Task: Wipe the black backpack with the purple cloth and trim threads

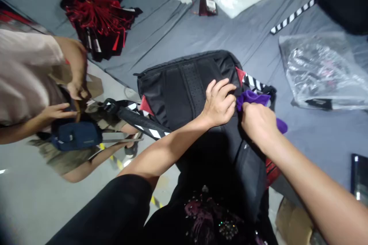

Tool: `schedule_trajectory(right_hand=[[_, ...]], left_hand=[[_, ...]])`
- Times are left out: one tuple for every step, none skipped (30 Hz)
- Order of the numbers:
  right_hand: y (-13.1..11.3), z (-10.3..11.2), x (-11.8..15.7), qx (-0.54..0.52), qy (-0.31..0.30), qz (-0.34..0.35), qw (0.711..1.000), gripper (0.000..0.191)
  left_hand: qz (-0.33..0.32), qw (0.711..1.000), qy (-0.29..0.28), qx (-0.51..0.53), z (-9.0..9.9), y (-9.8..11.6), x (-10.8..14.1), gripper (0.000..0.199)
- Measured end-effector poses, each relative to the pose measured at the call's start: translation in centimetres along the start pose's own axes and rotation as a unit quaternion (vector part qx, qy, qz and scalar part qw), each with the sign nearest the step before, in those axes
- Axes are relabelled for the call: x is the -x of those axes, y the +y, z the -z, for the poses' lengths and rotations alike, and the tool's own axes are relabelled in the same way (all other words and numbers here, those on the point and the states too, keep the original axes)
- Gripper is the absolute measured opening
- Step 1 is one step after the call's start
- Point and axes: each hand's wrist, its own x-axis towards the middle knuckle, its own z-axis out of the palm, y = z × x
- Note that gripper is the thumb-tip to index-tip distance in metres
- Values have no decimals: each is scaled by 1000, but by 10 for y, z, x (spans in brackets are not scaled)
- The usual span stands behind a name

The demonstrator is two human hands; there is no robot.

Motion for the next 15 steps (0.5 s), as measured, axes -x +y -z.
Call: schedule_trajectory(right_hand=[[0, -1, -1, -41, 25, 6, 999, 29], [0, -2, -3, -86, 57, 21, 994, 31], [0, -2, -4, -125, 86, 38, 988, 34], [1, -3, -4, -150, 102, 50, 982, 37], [3, -3, -4, -160, 98, 50, 981, 38], [4, -2, -2, -157, 80, 39, 983, 38], [5, -1, -1, -150, 57, 22, 987, 36], [5, 0, 0, -147, 39, 5, 988, 35], [4, 1, 0, -156, 37, -5, 987, 36], [3, 2, -1, -179, 50, -5, 983, 37], [2, 3, -2, -212, 74, 3, 975, 40], [0, 3, -4, -245, 95, 15, 965, 42], [0, 2, -6, -269, 106, 28, 957, 42], [-1, 2, -7, -280, 103, 38, 954, 41], [0, 2, -8, -275, 89, 40, 957, 39]], left_hand=[[5, 1000, -5, 5, 1, 0, 0, 21], [9, 1000, -5, 10, 1, 0, 0, 21], [14, 1000, -3, 14, 2, 0, 0, 21], [18, 1000, 0, 19, 3, 0, 0, 21], [20, 1000, 1, 23, 3, 1, 0, 21], [21, 999, 1, 28, 4, 1, 1, 20], [21, 999, 0, 34, 4, 1, 1, 19], [21, 999, -1, 41, 4, 1, 0, 19], [23, 999, 0, 49, 4, 1, 0, 18], [26, 998, 2, 56, 5, 1, 1, 18], [29, 998, 7, 61, 5, 1, 1, 18], [30, 998, 11, 63, 5, 1, 1, 18], [30, 998, 16, 59, 5, 1, 2, 19], [26, 998, 21, 51, 4, 1, 2, 19], [19, 999, 28, 40, 4, 1, 3, 18]])
